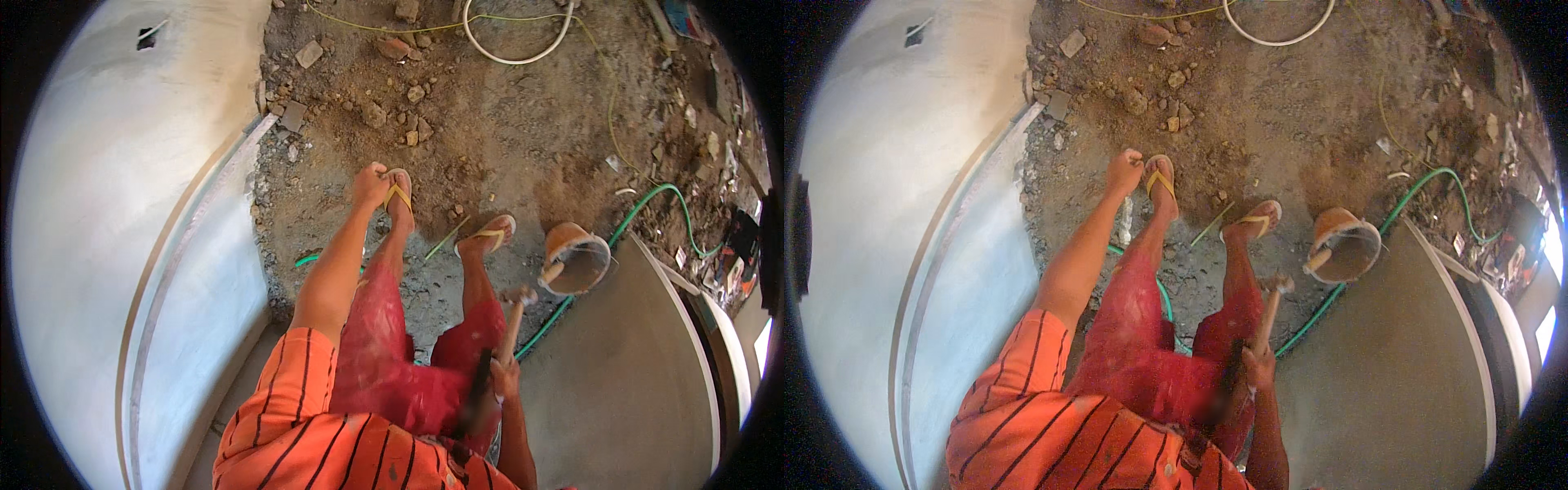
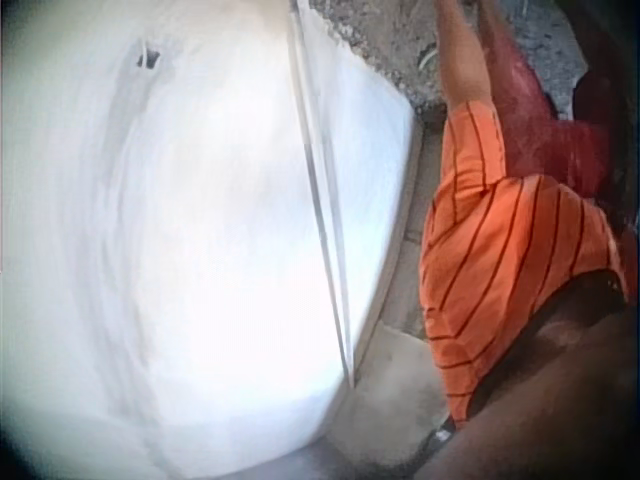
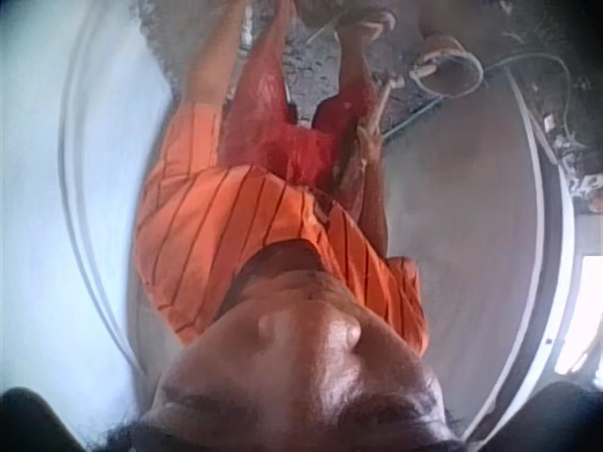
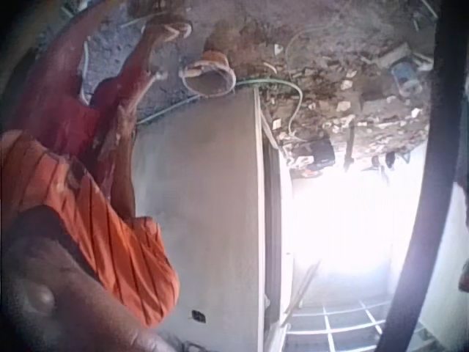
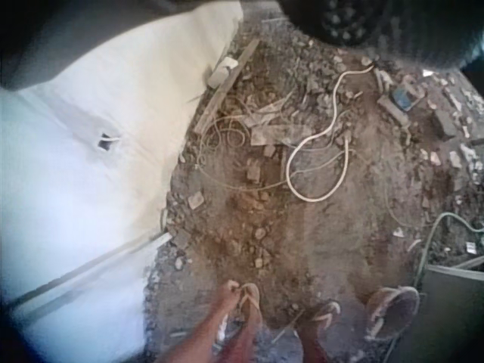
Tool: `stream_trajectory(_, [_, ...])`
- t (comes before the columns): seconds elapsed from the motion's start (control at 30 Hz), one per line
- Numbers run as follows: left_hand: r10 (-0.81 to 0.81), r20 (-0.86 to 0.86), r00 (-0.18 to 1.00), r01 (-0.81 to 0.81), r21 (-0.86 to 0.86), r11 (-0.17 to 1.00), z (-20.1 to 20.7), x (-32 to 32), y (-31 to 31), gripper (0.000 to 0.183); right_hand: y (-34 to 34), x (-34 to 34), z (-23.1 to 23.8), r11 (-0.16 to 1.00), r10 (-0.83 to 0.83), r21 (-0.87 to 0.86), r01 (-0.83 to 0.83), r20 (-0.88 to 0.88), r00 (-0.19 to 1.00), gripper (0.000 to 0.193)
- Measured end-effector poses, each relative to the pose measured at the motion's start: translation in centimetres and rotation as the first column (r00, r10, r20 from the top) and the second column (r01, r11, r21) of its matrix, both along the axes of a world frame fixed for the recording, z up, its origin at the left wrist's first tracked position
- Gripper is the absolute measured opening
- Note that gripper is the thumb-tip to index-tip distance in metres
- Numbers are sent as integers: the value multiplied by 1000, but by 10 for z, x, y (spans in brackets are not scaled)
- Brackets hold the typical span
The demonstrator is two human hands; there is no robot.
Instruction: The person uses a hammer to tap a black electrical box into a hole in a plaster wall. They repeatedly adjust the box, tap it with the hammer, and pick up small debris from the floor to place into the hole around the box.
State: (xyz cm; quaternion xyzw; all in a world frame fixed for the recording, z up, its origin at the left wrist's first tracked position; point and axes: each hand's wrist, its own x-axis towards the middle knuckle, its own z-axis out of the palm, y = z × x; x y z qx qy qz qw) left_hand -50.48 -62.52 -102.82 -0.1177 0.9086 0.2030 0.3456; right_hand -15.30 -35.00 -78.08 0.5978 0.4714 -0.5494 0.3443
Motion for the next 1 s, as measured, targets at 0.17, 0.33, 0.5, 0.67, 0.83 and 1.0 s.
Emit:
stream_trajectory(0.17, [14,31,999,-14,5,1000,-114,-22,18,27,-12,-18,5,959,-275,-54,277,38,961,33])
stream_trajectory(0.33, [134,-66,989,-134,8,991,-202,-19,32,37,-14,-22,4,972,-234,19,234,112,966,30])
stream_trajectory(0.5, [112,-209,971,-131,-76,988,-226,-17,53,34,-6,-5,6,967,-254,17,256,181,950,28])
stream_trajectory(0.67, [32,-198,980,-36,-16,999,-208,-11,64,29,-6,-11,8,959,-283,26,283,155,947,28])
stream_trajectory(0.83, [236,-119,964,-207,216,954,-191,3,58,21,-7,-24,3,983,-181,42,177,112,977,26])
stream_trajectory(1.0, [147,19,989,-148,228,962,-178,16,39,18,-1,-23,2,968,-238,-46,247,147,960,24])
